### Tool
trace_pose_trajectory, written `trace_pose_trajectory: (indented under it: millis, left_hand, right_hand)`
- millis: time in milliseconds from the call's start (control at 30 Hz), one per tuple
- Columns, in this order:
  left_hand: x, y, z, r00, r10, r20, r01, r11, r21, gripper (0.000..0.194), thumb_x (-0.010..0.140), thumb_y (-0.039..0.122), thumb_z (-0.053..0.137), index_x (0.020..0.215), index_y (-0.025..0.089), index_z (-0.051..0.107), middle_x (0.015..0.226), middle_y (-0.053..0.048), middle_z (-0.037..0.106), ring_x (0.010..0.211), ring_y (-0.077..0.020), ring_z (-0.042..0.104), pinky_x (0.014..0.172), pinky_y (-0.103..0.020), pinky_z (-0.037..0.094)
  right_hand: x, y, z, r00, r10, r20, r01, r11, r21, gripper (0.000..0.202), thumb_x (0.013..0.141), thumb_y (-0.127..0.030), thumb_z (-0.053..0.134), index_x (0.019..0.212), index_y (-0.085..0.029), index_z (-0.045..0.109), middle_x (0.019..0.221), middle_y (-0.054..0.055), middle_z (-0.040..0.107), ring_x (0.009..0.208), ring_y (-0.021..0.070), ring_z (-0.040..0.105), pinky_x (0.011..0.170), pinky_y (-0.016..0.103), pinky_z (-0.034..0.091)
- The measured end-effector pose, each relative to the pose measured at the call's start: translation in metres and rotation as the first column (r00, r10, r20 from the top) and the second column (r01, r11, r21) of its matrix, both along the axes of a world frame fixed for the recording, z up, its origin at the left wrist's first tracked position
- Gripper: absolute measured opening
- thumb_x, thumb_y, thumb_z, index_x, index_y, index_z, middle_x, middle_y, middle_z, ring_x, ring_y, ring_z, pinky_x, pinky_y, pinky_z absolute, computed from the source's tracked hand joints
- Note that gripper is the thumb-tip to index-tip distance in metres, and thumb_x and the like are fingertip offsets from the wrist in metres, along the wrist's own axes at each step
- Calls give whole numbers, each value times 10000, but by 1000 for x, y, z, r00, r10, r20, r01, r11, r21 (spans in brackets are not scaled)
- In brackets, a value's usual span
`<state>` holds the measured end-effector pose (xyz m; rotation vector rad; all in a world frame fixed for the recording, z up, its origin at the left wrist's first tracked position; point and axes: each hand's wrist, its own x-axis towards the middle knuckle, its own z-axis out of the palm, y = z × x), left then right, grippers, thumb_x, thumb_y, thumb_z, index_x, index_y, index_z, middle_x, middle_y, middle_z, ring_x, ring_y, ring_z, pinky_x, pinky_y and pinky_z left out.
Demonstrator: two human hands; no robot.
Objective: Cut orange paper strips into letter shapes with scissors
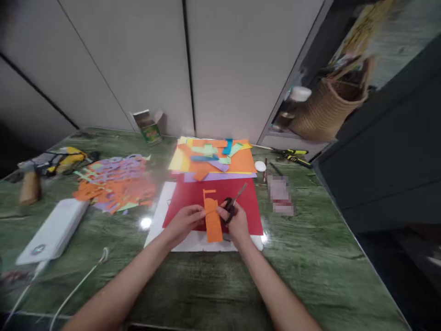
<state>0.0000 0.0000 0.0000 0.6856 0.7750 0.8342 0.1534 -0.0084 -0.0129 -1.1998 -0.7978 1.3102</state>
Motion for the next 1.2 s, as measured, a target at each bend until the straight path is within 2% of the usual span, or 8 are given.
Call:
trace_pose_trajectory:
  millis: [167, 267, 400, 733, 933, 1000, 1100, 1200]
  left_hand:
    - [-4, -3, 11, 971, -193, 138, 194, 981, 3, 269, 691, 316, 604, 836, 90, 601, 822, -99, 606, 777, -167, 564, 775, -321, 393]
    - [-5, -1, 9, 984, -161, 80, 161, 987, 16, 242, 687, 323, 604, 788, 103, 591, 804, -84, 608, 749, -157, 566, 764, -318, 396]
    - [-4, 0, 8, 998, -17, -66, 20, 999, 45, 212, 635, 309, 646, 693, 121, 567, 728, -31, 594, 694, -127, 556, 710, -272, 405]
    - [-6, 1, 11, 999, 26, -34, -29, 996, -79, 186, 631, 286, 641, 654, 123, 553, 597, 0, 553, 528, -82, 512, 501, -194, 373]
    - [-8, 2, 8, 998, 10, -61, -14, 997, -73, 211, 609, 304, 656, 681, 122, 578, 611, -9, 574, 536, -91, 524, 519, -210, 389]
    - [-11, 5, 7, 994, 63, -88, -67, 997, -43, 200, 611, 303, 652, 670, 128, 576, 601, -1, 574, 537, -92, 528, 528, -212, 393]
    - [-19, 11, 8, 984, 147, -97, -147, 989, 8, 184, 624, 293, 640, 683, 130, 580, 616, -3, 580, 568, -99, 540, 554, -217, 404]
    - [-29, 16, 12, 984, 153, -92, -150, 988, 37, 189, 627, 297, 634, 694, 128, 584, 637, -13, 590, 586, -106, 547, 559, -221, 407]
  right_hand:
    - [-1, 0, 8, 986, 112, -127, -120, 991, -55, 230, 586, -260, 691, 669, -163, 500, 471, -89, 381, 347, 17, 257, 327, 165, 143]
    - [-1, -1, 14, 977, 137, -165, -150, 986, -72, 241, 581, -268, 693, 662, -161, 493, 448, -96, 369, 323, 9, 215, 327, 171, 128]
    - [-1, -2, 16, 968, 171, -183, -188, 979, -83, 250, 587, -280, 692, 645, -162, 480, 438, -100, 356, 330, 13, 221, 357, 173, 193]
    - [8, 1, 8, 963, 232, 138, -225, 972, -67, 287, 581, -323, 699, 707, -166, 494, 532, -59, 444, 466, 68, 386, 427, 186, 272]
    - [12, 2, 16, 925, 264, 275, -263, 964, -41, 295, 601, -365, 677, 696, -169, 478, 528, -57, 442, 464, 73, 383, 430, 191, 286]
    - [16, 1, 23, 882, 363, 299, -371, 928, -34, 293, 620, -381, 660, 696, -163, 480, 542, -36, 494, 483, 86, 424, 457, 201, 323]
    - [25, -3, 35, 756, 595, 271, -607, 793, -48, 286, 672, -402, 614, 743, -152, 493, 571, -14, 530, 507, 101, 474, 480, 211, 356]
    - [33, -5, 46, 626, 713, 316, -723, 683, -109, 272, 722, -401, 565, 739, -136, 507, 611, 14, 556, 575, 120, 516, 514, 213, 372]
